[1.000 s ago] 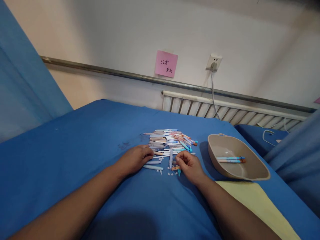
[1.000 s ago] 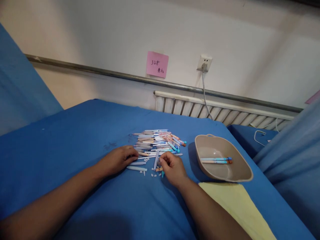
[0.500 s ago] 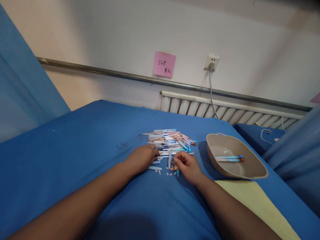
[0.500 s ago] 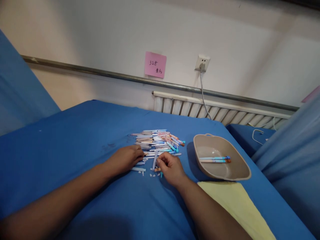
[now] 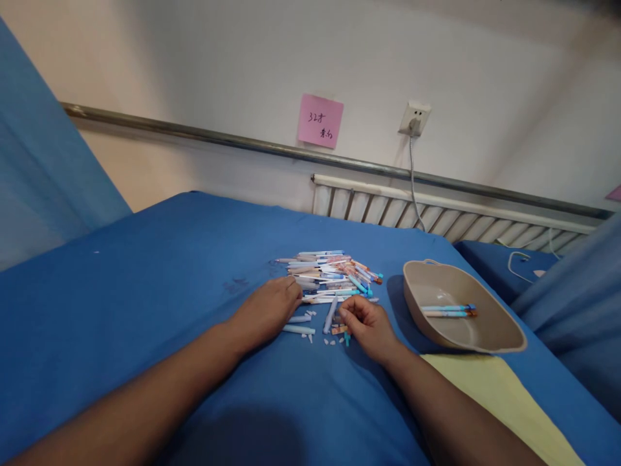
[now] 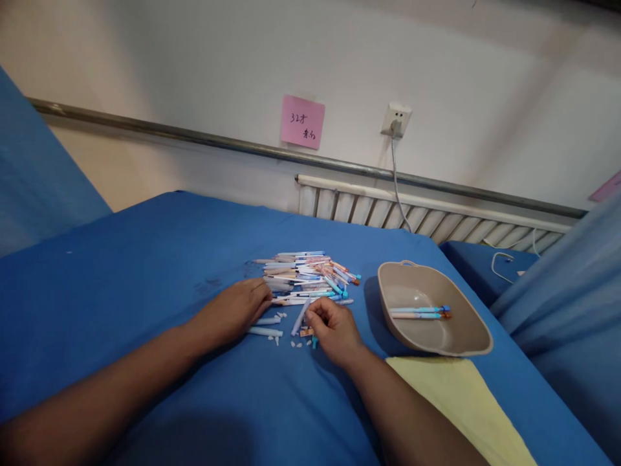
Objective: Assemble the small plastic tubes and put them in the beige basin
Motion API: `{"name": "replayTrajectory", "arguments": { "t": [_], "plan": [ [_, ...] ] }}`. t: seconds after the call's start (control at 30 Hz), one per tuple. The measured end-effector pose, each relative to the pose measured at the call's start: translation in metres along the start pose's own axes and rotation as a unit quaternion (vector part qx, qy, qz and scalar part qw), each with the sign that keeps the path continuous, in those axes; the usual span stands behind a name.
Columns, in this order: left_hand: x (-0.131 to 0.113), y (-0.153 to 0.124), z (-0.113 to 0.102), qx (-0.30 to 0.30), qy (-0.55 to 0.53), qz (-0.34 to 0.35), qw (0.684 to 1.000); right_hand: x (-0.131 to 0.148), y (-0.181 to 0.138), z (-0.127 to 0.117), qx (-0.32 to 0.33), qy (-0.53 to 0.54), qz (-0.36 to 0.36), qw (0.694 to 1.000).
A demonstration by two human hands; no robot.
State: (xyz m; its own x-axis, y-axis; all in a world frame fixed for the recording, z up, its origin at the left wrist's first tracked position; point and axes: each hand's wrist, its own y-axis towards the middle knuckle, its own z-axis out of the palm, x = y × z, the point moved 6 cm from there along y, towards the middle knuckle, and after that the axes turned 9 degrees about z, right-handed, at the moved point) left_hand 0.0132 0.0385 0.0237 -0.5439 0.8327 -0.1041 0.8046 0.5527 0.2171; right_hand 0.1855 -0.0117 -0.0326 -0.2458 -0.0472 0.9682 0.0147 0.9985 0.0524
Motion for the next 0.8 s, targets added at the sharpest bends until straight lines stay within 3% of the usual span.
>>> {"name": "replayTrajectory", "arguments": {
  "t": [0.23, 0.37, 0.47, 0.6, 0.7, 0.8],
  "plan": [
    [-0.031, -0.004, -0.008, -0.027, -0.090, 0.046, 0.995, 0.010, -0.005, 0.012, 0.061, 0.093, 0.009, 0.994],
    [-0.045, -0.004, -0.002, -0.030, -0.145, 0.061, 0.987, 0.018, -0.009, 0.014, 0.048, 0.070, -0.002, 0.996],
    [-0.032, -0.003, -0.005, -0.061, -0.170, 0.040, 0.983, 0.020, -0.007, 0.008, 0.009, 0.085, 0.011, 0.996],
    [0.004, -0.004, -0.014, -0.087, -0.144, -0.025, 0.985, 0.015, -0.002, -0.004, -0.051, 0.166, 0.051, 0.984],
    [0.014, -0.006, -0.011, -0.048, -0.110, -0.033, 0.992, 0.010, 0.001, -0.010, -0.066, 0.199, 0.061, 0.976],
    [0.009, -0.006, -0.005, -0.001, -0.090, -0.012, 0.996, 0.007, 0.002, -0.012, -0.065, 0.201, 0.064, 0.975]
  ]
}}
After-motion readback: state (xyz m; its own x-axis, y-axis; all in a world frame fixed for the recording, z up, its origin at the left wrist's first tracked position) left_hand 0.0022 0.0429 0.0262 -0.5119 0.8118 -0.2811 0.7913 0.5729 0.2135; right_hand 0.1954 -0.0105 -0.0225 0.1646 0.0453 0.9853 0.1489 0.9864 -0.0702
